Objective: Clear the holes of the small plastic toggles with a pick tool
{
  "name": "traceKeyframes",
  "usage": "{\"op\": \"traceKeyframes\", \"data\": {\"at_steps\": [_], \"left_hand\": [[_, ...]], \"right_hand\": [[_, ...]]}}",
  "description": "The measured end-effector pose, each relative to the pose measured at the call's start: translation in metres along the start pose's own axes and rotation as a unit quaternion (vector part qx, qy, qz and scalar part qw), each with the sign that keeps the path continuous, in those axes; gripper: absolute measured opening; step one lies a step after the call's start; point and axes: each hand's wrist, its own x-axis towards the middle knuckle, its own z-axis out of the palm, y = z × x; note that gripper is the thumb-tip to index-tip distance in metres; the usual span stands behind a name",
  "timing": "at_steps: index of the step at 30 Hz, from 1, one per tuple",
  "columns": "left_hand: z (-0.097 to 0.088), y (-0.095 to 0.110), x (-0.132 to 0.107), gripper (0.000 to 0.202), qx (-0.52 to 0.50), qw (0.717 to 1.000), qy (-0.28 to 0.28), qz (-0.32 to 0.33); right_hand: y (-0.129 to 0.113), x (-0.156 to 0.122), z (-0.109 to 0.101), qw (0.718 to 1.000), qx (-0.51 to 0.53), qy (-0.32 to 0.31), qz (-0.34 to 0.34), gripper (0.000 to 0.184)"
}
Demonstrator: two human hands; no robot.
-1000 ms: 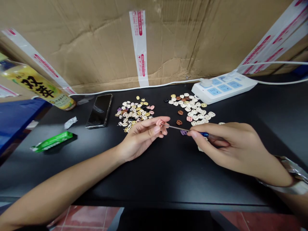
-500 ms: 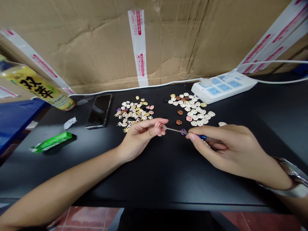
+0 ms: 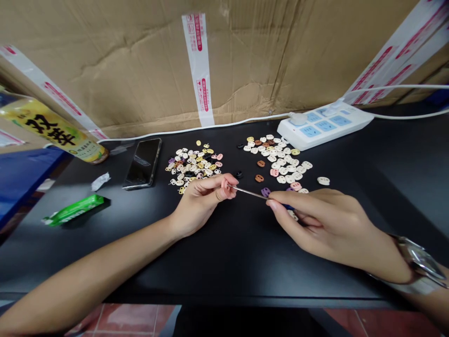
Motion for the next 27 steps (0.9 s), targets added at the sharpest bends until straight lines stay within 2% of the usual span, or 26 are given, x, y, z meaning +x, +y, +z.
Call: {"op": "traceKeyframes", "data": {"at_steps": [4, 7, 9, 11, 15, 17, 20, 22, 24, 25, 27], "left_hand": [[0.002, 0.001, 0.000, 0.021, 0.017, 1.000, -0.010, 0.007], [0.002, 0.001, -0.001, 0.021, 0.027, 1.000, -0.011, 0.006], [0.001, 0.001, -0.001, 0.021, 0.032, 0.999, -0.019, 0.005], [0.000, 0.001, -0.001, 0.020, 0.038, 0.999, -0.027, 0.007], [-0.001, 0.000, 0.000, 0.018, 0.042, 0.999, -0.022, 0.012], [-0.001, 0.000, 0.000, 0.019, 0.040, 0.999, -0.014, 0.009], [-0.001, 0.000, 0.000, 0.019, 0.038, 0.999, -0.009, 0.005], [-0.001, 0.000, 0.000, 0.018, 0.039, 0.999, -0.008, 0.006], [-0.001, -0.001, 0.000, 0.018, 0.039, 0.999, -0.009, 0.005], [-0.001, 0.000, 0.000, 0.018, 0.040, 0.999, -0.009, 0.005], [-0.001, 0.000, 0.000, 0.018, 0.042, 0.999, -0.008, 0.003]], "right_hand": [[0.003, -0.001, 0.000, 0.998, -0.022, 0.001, -0.053, 0.025], [0.006, -0.001, -0.001, 0.994, -0.053, -0.002, -0.094, 0.024], [0.006, -0.001, -0.001, 0.994, -0.054, -0.004, -0.097, 0.022], [0.005, 0.001, 0.000, 0.998, -0.016, 0.003, -0.063, 0.018], [0.000, 0.004, 0.005, 0.991, 0.109, -0.019, 0.077, 0.009], [-0.001, 0.002, 0.009, 0.990, 0.109, -0.016, 0.092, 0.010], [-0.002, -0.006, 0.015, 1.000, 0.000, 0.025, -0.003, 0.012], [-0.004, -0.011, 0.017, 0.993, -0.082, 0.021, -0.088, 0.020], [-0.006, -0.012, 0.017, 0.983, -0.120, 0.003, -0.136, 0.023], [-0.008, -0.011, 0.016, 0.984, -0.116, 0.005, -0.132, 0.022], [-0.010, -0.006, 0.013, 0.997, -0.054, 0.010, -0.048, 0.016]]}}
